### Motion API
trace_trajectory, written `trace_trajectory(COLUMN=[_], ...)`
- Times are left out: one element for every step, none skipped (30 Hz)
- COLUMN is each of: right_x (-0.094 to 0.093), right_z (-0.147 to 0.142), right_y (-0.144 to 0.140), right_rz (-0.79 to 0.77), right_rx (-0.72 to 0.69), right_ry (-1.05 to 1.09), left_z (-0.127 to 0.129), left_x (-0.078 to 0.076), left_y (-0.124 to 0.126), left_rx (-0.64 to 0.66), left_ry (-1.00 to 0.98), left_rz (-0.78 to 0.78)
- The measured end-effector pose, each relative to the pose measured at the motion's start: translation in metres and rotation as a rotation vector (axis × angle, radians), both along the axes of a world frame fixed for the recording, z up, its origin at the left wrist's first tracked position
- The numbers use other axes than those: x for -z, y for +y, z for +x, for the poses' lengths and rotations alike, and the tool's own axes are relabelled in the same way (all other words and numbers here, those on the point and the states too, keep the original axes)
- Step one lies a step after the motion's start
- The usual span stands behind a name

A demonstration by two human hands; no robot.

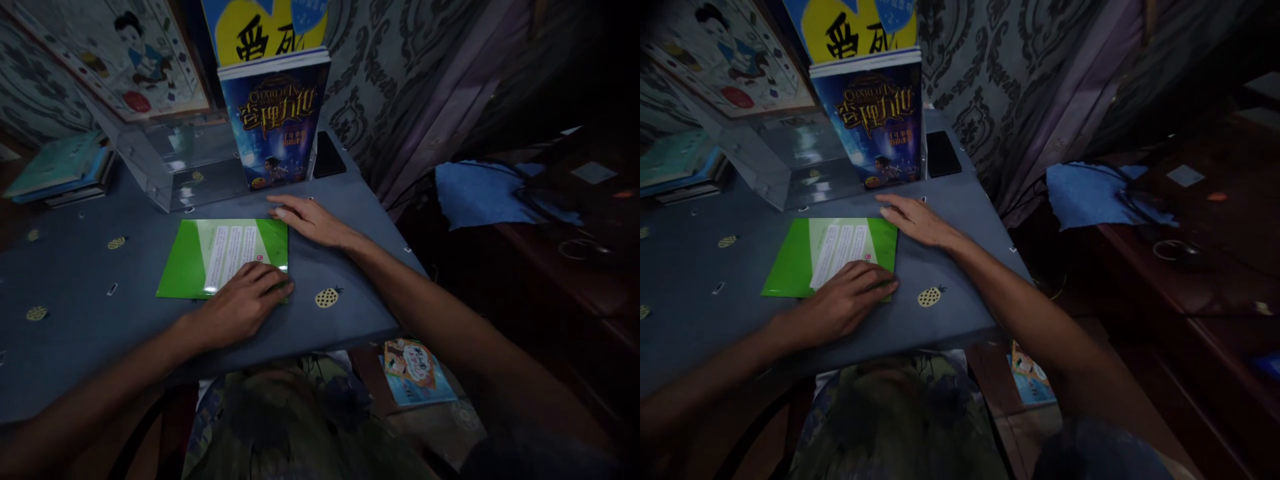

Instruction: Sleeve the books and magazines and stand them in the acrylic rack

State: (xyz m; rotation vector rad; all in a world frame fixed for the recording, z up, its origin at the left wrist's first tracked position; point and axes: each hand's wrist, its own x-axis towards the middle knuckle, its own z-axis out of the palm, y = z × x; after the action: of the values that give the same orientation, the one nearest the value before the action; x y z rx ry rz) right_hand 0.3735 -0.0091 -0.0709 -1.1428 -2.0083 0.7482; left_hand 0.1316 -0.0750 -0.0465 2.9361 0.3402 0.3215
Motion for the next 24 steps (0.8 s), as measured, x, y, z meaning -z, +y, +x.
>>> trace_trajectory(right_x=[0.0, 0.0, 0.0, 0.0, 0.0, 0.0, 0.0, 0.0, -0.001, -0.001, -0.001, -0.001, -0.001, -0.002, -0.002, -0.002, -0.002, -0.002, -0.002, -0.002, -0.003, -0.004, -0.004, -0.005], right_z=[0.0, 0.0, -0.001, -0.001, -0.001, -0.002, -0.002, -0.002, -0.003, -0.004, -0.004, -0.005, -0.006, -0.007, -0.008, -0.008, -0.009, -0.01, -0.011, -0.011, -0.012, -0.013, -0.013, -0.013], right_y=[0.0, 0.0, 0.0, -0.001, -0.001, -0.002, -0.002, -0.003, -0.003, -0.004, -0.004, -0.005, -0.005, -0.006, -0.007, -0.007, -0.007, -0.008, -0.008, -0.008, -0.008, -0.008, -0.009, -0.009], right_rz=[-0.001, -0.002, -0.002, -0.002, -0.003, -0.005, -0.004, -0.003, -0.003, -0.003, -0.003, -0.005, -0.007, -0.009, -0.009, -0.007, -0.001, 0.008, 0.02, 0.034, 0.046, 0.056, 0.061, 0.062], right_rx=[0.002, 0.003, 0.003, 0.002, 0.001, 0.001, 0.005, 0.008, 0.01, 0.01, 0.008, 0.004, -0.002, -0.006, -0.01, -0.012, -0.011, -0.008, -0.004, 0.003, 0.009, 0.014, 0.016, 0.014], right_ry=[-0.005, -0.009, -0.012, -0.014, -0.015, -0.016, -0.015, -0.014, -0.013, -0.013, -0.016, -0.022, -0.03, -0.039, -0.047, -0.054, -0.062, -0.074, -0.088, -0.104, -0.118, -0.129, -0.135, -0.134], left_z=[-0.001, -0.003, -0.004, -0.005, -0.007, -0.008, -0.009, -0.01, -0.012, -0.013, -0.014, -0.016, -0.017, -0.018, -0.019, -0.02, -0.021, -0.021, -0.022, -0.022, -0.022, -0.022, -0.022, -0.022], left_x=[0.0, 0.001, 0.001, 0.002, 0.003, 0.005, 0.006, 0.007, 0.009, 0.01, 0.012, 0.014, 0.016, 0.017, 0.019, 0.02, 0.021, 0.022, 0.022, 0.022, 0.021, 0.02, 0.018, 0.017], left_y=[-0.005, -0.009, -0.012, -0.015, -0.017, -0.019, -0.02, -0.02, -0.021, -0.021, -0.02, -0.02, -0.019, -0.018, -0.017, -0.017, -0.016, -0.015, -0.015, -0.015, -0.015, -0.016, -0.016, -0.016], left_rx=[0.003, 0.005, 0.003, -0.001, -0.008, -0.013, -0.017, -0.026, -0.042, -0.07, -0.11, -0.158, -0.206, -0.241, -0.262, -0.268, -0.263, -0.249, -0.231, -0.209, -0.185, -0.161, -0.139, -0.12], left_ry=[-0.005, -0.01, -0.012, -0.012, -0.012, -0.012, -0.011, -0.011, -0.013, -0.015, -0.014, -0.013, -0.009, -0.002, 0.008, 0.019, 0.026, 0.031, 0.035, 0.04, 0.046, 0.054, 0.06, 0.059], left_rz=[0.015, 0.026, 0.03, 0.031, 0.028, 0.025, 0.021, 0.021, 0.028, 0.043, 0.063, 0.087, 0.112, 0.136, 0.158, 0.182, 0.211, 0.249, 0.295, 0.345, 0.395, 0.441, 0.483, 0.518])
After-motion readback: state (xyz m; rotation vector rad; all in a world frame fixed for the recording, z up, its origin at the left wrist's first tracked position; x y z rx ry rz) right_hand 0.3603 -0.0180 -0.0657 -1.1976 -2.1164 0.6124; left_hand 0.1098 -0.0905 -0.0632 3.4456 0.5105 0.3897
